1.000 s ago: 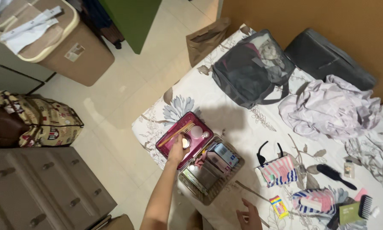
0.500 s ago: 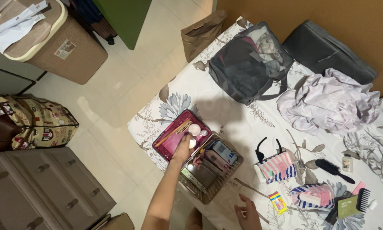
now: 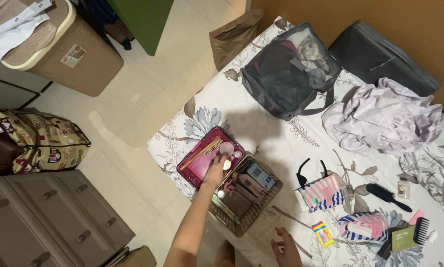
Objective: The person organizes personal care items on a bed, placing a hairbrush, a small bottle, a comb, and a small box into a pink makeup case. They also open a striped pouch, remove a small box, and place it into the makeup case. The person continues to arrange items inside the case.
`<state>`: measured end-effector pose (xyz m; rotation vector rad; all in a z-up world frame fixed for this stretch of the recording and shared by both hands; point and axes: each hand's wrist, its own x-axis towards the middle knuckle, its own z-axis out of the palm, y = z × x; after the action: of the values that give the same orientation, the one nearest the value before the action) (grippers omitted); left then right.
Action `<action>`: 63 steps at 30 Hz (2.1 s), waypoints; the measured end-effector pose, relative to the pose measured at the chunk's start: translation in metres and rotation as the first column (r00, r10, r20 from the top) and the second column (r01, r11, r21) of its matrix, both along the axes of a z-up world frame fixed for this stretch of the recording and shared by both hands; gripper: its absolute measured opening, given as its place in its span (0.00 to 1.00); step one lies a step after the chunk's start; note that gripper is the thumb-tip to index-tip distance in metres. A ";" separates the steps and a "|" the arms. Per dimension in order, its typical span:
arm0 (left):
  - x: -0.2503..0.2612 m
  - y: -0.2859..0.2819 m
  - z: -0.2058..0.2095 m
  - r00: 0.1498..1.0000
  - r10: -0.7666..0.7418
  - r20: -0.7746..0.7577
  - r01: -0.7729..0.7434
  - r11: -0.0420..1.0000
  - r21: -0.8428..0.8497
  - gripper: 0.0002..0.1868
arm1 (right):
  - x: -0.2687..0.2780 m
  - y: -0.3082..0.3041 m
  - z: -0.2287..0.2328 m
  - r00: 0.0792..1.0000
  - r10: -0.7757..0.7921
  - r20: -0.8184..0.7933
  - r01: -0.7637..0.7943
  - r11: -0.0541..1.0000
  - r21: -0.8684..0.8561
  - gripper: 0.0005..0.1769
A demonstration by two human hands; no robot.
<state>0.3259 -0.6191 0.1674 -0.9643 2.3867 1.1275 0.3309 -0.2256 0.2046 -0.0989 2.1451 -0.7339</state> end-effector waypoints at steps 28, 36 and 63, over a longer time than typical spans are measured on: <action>0.011 -0.069 0.005 0.904 0.361 -0.230 -0.361 0.932 0.047 0.21 | -0.079 -0.294 -0.022 0.686 0.452 -0.570 -0.624 0.768 -0.142 0.38; 0.035 -0.070 -0.014 0.943 0.221 -0.249 -0.230 0.973 -0.007 0.25 | -0.064 -0.299 -0.072 0.538 0.619 -0.572 -0.753 0.658 0.004 0.29; -0.030 -0.011 -0.151 0.895 -0.435 0.099 0.423 0.757 -0.498 0.42 | -0.129 -0.226 0.138 0.850 0.086 -0.520 -0.288 0.902 -0.323 0.26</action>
<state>0.2960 -0.6298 0.0162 -0.4722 2.7876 0.3364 0.2019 -0.4515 0.3431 -0.7855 2.3816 -1.1004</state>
